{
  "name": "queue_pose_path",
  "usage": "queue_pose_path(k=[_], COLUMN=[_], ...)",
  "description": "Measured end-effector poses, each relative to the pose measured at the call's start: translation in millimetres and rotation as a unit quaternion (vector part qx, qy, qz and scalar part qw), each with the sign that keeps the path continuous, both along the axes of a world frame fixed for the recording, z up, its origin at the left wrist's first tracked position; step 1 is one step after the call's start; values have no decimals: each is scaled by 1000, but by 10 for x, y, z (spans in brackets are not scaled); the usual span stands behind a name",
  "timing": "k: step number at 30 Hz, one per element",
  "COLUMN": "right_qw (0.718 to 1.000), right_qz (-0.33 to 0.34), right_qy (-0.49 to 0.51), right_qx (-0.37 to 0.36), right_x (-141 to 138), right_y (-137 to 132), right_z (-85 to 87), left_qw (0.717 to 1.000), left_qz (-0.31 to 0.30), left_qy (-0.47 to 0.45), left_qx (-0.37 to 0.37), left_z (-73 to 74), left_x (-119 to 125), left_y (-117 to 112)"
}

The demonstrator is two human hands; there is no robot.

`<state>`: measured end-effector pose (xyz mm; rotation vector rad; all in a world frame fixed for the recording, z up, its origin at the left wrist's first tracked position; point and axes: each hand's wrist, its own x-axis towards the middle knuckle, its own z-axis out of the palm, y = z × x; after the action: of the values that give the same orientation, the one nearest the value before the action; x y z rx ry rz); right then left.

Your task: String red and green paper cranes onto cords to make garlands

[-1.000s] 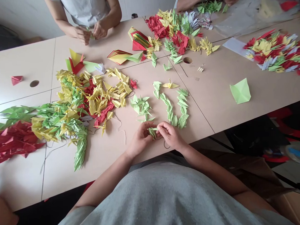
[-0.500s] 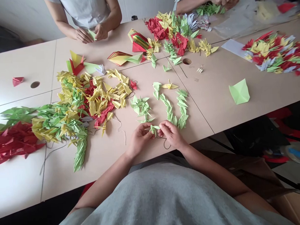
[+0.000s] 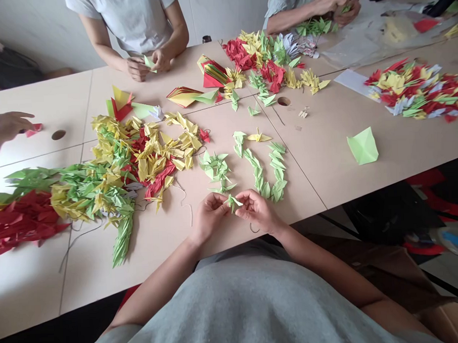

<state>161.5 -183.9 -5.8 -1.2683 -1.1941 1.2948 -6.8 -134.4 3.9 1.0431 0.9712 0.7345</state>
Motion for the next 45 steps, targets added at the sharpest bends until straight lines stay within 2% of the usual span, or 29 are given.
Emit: queue_pose_path(k=[8, 14, 23, 27, 36, 45], right_qw=[994, 995, 995, 993, 991, 986], right_qz=[-1, -5, 33, 40, 30, 67], right_qy=[-105, -97, -85, -104, -133, -153], right_qx=[-13, -20, -43, -31, -18, -6], right_x=[14, 55, 94, 89, 58, 80], right_y=[43, 45, 45, 39, 24, 49], right_z=[24, -45, -53, -36, 40, 87], left_qw=[996, 981, 986, 983, 983, 974], left_qz=[-80, -165, -150, -154, -106, -202], left_qy=[37, 100, 64, 87, 129, 92], left_qx=[-2, 8, 27, 57, 82, 44], left_z=[84, 76, 65, 70, 32, 87], left_x=[-50, -77, -103, -123, -99, -143], left_y=[72, 154, 165, 137, 91, 201])
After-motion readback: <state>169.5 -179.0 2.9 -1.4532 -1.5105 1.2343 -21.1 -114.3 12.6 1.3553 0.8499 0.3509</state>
